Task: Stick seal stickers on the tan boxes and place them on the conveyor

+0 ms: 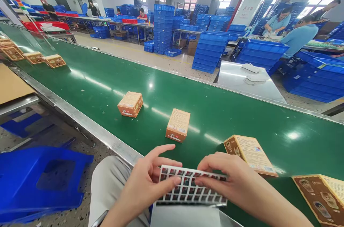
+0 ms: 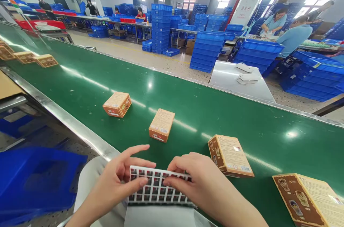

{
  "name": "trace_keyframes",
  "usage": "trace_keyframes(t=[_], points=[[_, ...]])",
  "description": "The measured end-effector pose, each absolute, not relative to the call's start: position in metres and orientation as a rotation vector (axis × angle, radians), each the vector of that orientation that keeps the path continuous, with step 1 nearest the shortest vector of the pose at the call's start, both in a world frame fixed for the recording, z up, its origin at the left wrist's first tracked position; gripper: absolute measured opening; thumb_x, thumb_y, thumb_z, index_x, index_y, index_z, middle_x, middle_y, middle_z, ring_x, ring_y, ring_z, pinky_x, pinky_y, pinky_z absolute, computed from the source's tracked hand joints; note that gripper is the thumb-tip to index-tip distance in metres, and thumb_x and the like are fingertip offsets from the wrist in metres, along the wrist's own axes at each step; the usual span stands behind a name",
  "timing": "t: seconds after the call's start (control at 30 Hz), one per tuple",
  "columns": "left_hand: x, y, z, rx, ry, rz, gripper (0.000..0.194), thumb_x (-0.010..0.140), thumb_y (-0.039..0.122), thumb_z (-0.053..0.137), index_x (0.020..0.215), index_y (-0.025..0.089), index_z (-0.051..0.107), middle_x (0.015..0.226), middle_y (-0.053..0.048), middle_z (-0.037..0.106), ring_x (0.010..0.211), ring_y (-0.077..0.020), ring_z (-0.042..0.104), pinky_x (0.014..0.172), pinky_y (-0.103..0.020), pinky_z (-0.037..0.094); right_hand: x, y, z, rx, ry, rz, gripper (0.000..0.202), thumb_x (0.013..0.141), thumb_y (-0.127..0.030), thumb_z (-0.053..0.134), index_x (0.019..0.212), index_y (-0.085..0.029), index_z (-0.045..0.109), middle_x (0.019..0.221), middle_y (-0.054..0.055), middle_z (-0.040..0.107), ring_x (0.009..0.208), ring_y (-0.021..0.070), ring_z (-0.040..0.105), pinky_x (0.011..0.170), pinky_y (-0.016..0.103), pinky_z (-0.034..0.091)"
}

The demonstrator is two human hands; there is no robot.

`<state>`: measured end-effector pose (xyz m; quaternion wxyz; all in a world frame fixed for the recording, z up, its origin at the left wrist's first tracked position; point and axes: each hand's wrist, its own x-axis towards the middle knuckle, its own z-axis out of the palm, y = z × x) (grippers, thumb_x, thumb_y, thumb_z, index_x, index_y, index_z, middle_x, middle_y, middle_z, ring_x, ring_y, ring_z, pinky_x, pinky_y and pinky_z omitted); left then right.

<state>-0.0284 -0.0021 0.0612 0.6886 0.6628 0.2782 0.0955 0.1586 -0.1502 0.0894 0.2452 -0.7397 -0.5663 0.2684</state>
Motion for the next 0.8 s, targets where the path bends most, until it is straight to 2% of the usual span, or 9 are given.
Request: trace_keyframes(t=[0.03, 0.07, 0.13, 0.17, 0.3, 0.4, 0.6, 0.7, 0.8], points=[[-0.027, -0.003, 0.062, 1.497, 0.599, 0.184, 0.057, 0.074, 0.033, 0.079, 0.129, 0.029, 0.064, 0.102, -0.005, 0.076, 0.061, -0.0124, 0.058, 0.054, -0.022, 0.042, 0.158, -0.15, 0.088, -2.007, -1.542, 0.764, 0.011, 0.089, -0.023, 0.075, 0.081, -0.028, 0.07, 0.076, -0.007, 0.069, 0.074, 0.0174, 0.061, 0.066, 0.029, 0.043], [-0.026, -0.003, 0.063, 1.542, 0.577, 0.173, 0.049, 0.075, 0.031, 0.079, 0.123, 0.028, 0.069, 0.101, -0.005, 0.077, 0.061, -0.0122, 0.058, 0.053, -0.022, 0.042, 0.159, -0.15, 0.088, -1.995, -1.534, 0.796, 0.011, 0.089, -0.023, 0.075, 0.082, -0.028, 0.071, 0.075, -0.008, 0.07, 0.074, 0.017, 0.062, 0.066, 0.029, 0.043], [-0.025, -0.005, 0.063, 1.632, 0.536, 0.181, 0.017, 0.079, 0.032, 0.076, 0.093, 0.023, 0.081, 0.083, -0.003, 0.078, 0.059, -0.0126, 0.058, 0.054, -0.023, 0.042, 0.159, -0.151, 0.087, -1.961, -1.517, 0.844, 0.011, 0.09, -0.024, 0.074, 0.081, -0.029, 0.072, 0.074, -0.008, 0.07, 0.073, 0.0165, 0.062, 0.066, 0.028, 0.044], [-0.024, -0.006, 0.063, 1.653, 0.53, 0.197, 0.013, 0.081, 0.032, 0.074, 0.082, 0.022, 0.083, 0.074, -0.003, 0.077, 0.059, -0.0132, 0.058, 0.055, -0.023, 0.043, 0.16, -0.152, 0.087, -1.945, -1.507, 0.854, 0.01, 0.09, -0.024, 0.074, 0.082, -0.03, 0.072, 0.076, -0.008, 0.071, 0.073, 0.0165, 0.062, 0.066, 0.028, 0.044], [-0.022, -0.008, 0.062, 1.653, 0.544, 0.247, 0.016, 0.082, 0.034, 0.072, 0.081, 0.023, 0.084, 0.068, -0.002, 0.076, 0.058, -0.0147, 0.058, 0.058, -0.025, 0.044, 0.161, -0.154, 0.088, -1.904, -1.501, 0.77, 0.008, 0.089, -0.022, 0.074, 0.089, -0.03, 0.071, 0.083, -0.007, 0.071, 0.08, 0.0168, 0.063, 0.069, 0.028, 0.046], [-0.022, -0.007, 0.06, 1.647, 0.535, 0.227, 0.019, 0.082, 0.037, 0.072, 0.082, 0.022, 0.083, 0.068, -0.002, 0.075, 0.06, -0.0151, 0.057, 0.058, -0.025, 0.042, 0.16, -0.154, 0.087, -1.859, -1.542, 0.673, 0.012, 0.092, -0.021, 0.068, 0.083, -0.027, 0.067, 0.076, -0.006, 0.066, 0.071, 0.0148, 0.061, 0.062, 0.026, 0.045], [-0.02, -0.004, 0.056, 1.591, 0.568, 0.172, 0.03, 0.082, 0.042, 0.069, 0.07, 0.016, 0.077, 0.057, 0.0, 0.058, 0.056, -0.0115, 0.042, 0.053, -0.023, 0.034, 0.158, -0.154, 0.081, -1.81, -1.638, 0.499, 0.015, 0.095, -0.018, 0.064, 0.082, -0.025, 0.063, 0.074, -0.005, 0.066, 0.069, 0.0153, 0.06, 0.061, 0.027, 0.046], [-0.016, -0.006, 0.055, 1.579, 0.578, 0.167, 0.031, 0.082, 0.043, 0.069, 0.069, 0.016, 0.076, 0.058, 0.0, 0.057, 0.056, -0.0114, 0.042, 0.053, -0.023, 0.034, 0.16, -0.157, 0.081, -1.795, -1.687, 0.479, 0.015, 0.097, -0.015, 0.058, 0.086, -0.025, 0.061, 0.078, -0.005, 0.067, 0.075, 0.0161, 0.061, 0.067, 0.028, 0.049], [-0.011, -0.008, 0.055, 1.582, 0.613, 0.166, 0.034, 0.083, 0.046, 0.069, 0.07, 0.015, 0.073, 0.059, 0.001, 0.055, 0.056, -0.0114, 0.042, 0.053, -0.023, 0.033, 0.163, -0.159, 0.081, -1.758, -1.761, 0.227, 0.012, 0.102, -0.016, 0.051, 0.105, -0.024, 0.059, 0.096, -0.001, 0.071, 0.09, 0.0184, 0.064, 0.082, 0.034, 0.05]])
